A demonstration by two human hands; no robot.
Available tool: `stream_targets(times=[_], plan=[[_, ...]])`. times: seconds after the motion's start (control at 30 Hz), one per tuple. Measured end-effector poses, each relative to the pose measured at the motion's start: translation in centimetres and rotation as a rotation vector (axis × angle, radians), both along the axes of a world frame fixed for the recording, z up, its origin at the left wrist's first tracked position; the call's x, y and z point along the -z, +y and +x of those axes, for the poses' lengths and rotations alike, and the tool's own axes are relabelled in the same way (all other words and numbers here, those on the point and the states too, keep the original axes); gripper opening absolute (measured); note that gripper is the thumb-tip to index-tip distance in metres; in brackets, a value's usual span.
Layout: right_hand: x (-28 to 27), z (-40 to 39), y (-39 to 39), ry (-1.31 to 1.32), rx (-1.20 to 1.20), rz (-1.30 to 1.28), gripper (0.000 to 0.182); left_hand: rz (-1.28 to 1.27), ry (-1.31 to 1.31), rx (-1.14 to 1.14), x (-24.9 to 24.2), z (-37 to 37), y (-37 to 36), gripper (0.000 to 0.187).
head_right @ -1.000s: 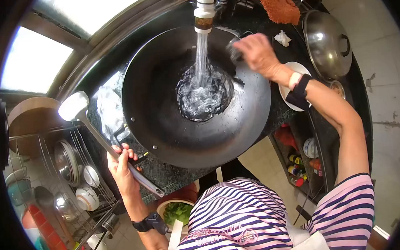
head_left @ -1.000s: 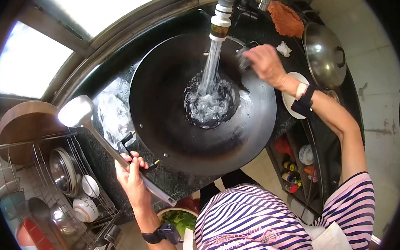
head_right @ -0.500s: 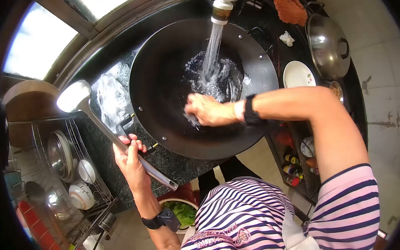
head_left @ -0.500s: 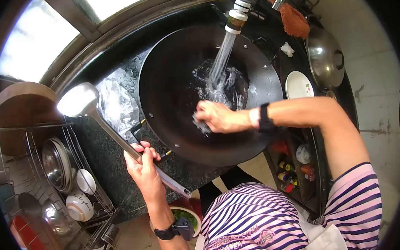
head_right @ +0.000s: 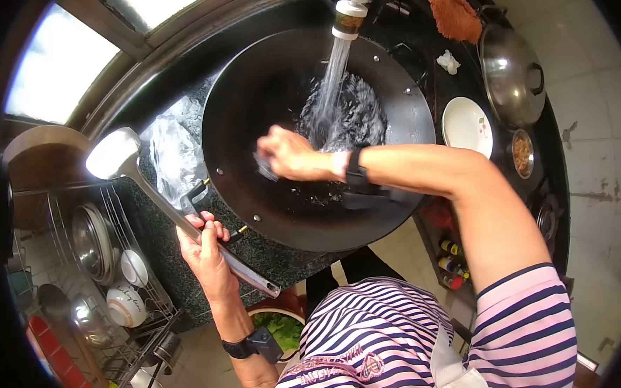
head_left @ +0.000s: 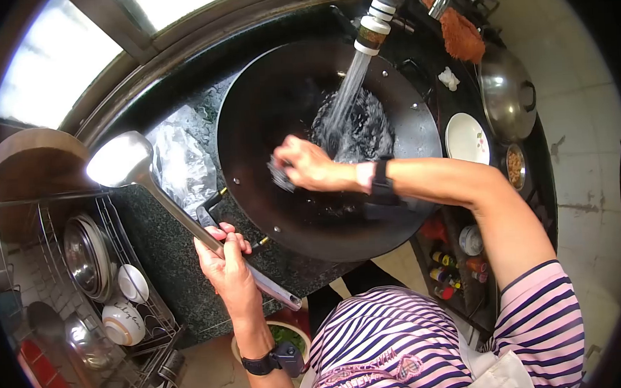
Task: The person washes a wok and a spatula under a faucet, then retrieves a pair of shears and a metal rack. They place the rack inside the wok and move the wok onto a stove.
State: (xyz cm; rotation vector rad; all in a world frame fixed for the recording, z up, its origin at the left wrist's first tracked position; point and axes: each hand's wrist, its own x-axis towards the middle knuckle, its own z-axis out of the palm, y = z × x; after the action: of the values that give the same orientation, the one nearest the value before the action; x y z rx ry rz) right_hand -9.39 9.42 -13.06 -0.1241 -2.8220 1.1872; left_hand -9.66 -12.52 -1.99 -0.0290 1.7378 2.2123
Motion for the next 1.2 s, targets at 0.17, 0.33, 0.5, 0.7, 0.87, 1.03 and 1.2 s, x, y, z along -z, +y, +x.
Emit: stream_targets(times=[0.17, 0.33, 0.5, 0.7, 0.87, 1.03, 1.2], plan=[[-0.7, -1.8, -1.3, 0.027, 0.090, -0.124, 0.016, -0.007, -0.006, -0.004, -0.1, 0.1, 0.1, 0.017], [-2.1, 6.6, 0.3, -0.145, -0.268, -0.220, 0.017, 0.007, -0.026, -0.022, 0.1, 0.2, 0.0, 0.017], [2.3, 0.0, 3.3, 0.165, -0.062, 0.108, 0.015, 0.002, -0.009, -0.025, 0.2, 0.7, 0.2, 0.017], [1.9, -3.0, 9.3, -0.029, 0.208, 0.510, 0.020, 0.023, -0.037, -0.032, 0.3, 0.8, 0.1, 0.018], [-0.3, 5.3, 12.0, -0.332, 0.057, 0.584, 0.016, 0.074, -0.009, -0.019, 0.7, 0.6, 0.0, 0.018], [0.0, 6.0, 5.8, -0.156, -0.103, 0.206, 0.011, 0.075, 0.012, -0.017, 0.4, 0.6, 0.3, 0.017], [2.2, 0.7, 8.4, -0.058, 0.077, 0.333, 0.010, 0.068, -0.006, 0.006, 1.1, 0.6, -0.4, 0.017]])
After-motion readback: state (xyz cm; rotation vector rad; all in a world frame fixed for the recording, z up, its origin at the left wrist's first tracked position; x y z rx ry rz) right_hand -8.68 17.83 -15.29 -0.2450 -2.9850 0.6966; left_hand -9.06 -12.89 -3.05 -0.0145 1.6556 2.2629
